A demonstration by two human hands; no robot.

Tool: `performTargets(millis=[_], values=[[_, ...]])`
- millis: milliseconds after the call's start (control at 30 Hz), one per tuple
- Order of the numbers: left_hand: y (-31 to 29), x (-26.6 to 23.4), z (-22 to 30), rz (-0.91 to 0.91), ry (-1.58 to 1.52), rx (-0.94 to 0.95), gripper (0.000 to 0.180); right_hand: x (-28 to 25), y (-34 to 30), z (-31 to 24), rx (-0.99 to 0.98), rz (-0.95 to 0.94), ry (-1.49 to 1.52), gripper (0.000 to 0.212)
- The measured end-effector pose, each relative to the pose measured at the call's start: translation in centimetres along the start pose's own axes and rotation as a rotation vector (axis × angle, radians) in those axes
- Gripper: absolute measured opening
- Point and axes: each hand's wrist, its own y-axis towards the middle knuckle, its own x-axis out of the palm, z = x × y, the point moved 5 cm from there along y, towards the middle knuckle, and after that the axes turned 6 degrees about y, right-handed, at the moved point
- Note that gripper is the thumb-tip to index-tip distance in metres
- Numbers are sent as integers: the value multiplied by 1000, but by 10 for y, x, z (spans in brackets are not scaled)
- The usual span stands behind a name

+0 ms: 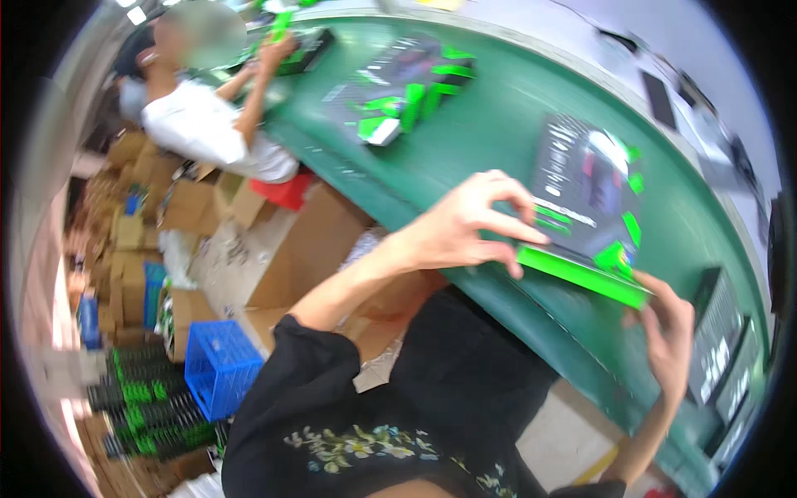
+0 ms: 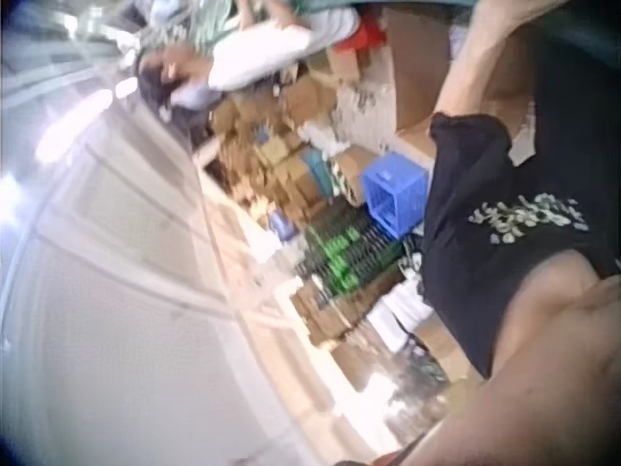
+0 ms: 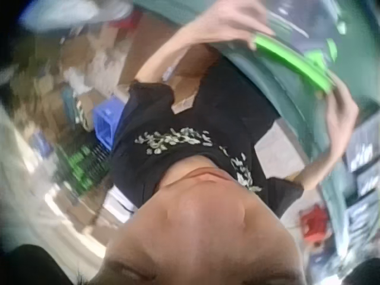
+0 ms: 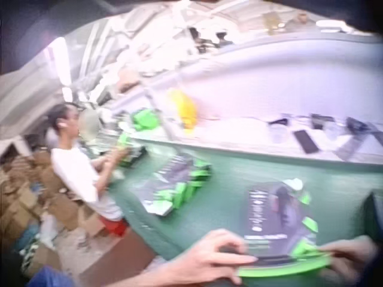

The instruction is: Checking and folding gaming mouse packaging boxes on a conveyor belt.

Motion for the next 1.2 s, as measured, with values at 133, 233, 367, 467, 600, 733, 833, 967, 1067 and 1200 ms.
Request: performTargets(millis=[133,233,367,467,600,733,833,967,1067,1200], values=[[14,-19,2,314,-552,-63,42,-40,13,-5,-58,74,198,33],[21,-26,12,451,-890,-72,44,-57,33,-13,-255,161,104,46],[23,-36,8,585,-986,-124,43,-32,54,11,-248,313,752,52],[26,-41,7,631,-1012,-149,42,-17,51,4,-247,324,839,51],[23,-53,7,679,-961,-139,40,-2,53,-22,-280,274,869,52],[23,-49,-7,652,-971,-147,40,3,71,-16,-219,204,850,52],[24,-50,-12,639,-988,-119,34,0,75,-1,-232,195,875,51],[29,-41,-21,516,-857,-1,22,-3,84,-14,-383,-47,601,47],[26,-39,-30,451,-734,-21,17,-14,85,-1,-344,-30,424,36],[22,-43,-19,429,-685,59,19,-29,78,-14,-351,-107,279,32]])
